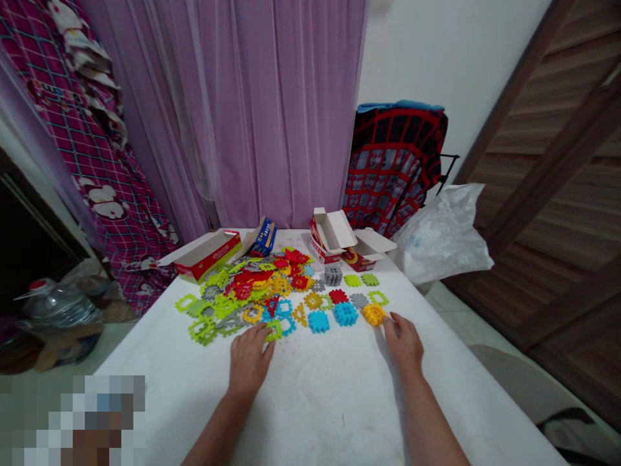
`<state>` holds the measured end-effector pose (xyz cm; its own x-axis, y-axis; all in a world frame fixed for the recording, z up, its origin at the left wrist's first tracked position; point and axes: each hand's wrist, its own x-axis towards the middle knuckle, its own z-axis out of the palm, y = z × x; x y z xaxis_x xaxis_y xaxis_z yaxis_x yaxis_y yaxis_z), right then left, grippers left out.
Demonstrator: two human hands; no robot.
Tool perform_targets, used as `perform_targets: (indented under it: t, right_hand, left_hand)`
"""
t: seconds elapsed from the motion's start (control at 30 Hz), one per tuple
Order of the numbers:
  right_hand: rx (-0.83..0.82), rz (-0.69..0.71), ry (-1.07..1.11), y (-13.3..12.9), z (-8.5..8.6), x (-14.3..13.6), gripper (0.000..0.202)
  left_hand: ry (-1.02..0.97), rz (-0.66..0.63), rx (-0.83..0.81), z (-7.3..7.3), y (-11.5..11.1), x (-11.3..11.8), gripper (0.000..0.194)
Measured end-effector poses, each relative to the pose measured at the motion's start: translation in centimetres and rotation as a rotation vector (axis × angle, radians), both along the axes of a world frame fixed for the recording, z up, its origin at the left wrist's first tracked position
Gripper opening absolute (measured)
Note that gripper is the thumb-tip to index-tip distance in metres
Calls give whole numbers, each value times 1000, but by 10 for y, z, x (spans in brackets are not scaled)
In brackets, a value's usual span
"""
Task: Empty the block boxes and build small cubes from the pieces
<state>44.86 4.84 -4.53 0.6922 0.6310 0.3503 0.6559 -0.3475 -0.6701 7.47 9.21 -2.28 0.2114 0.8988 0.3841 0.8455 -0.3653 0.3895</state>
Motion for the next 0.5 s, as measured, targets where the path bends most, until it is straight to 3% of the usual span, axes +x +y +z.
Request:
perform_targets:
  t: [0.17, 0.27, 0.4, 0.5]
  right_hand:
    - [39, -7, 18, -1, 1, -2, 55]
    - [84, -32, 22, -2, 2, -1, 54]
    - [210, -16, -59, -2, 8, -5, 50]
    - [303, 92, -147, 1, 18, -26, 41]
  left_hand:
    - [-100, -26, -8, 9, 4, -2, 25]
    - [-331, -16, -10, 18, 3, -1, 28]
    - [-722, 48, -191, 27, -2, 9, 40]
    - [-800, 78, -344, 29, -4, 22, 51]
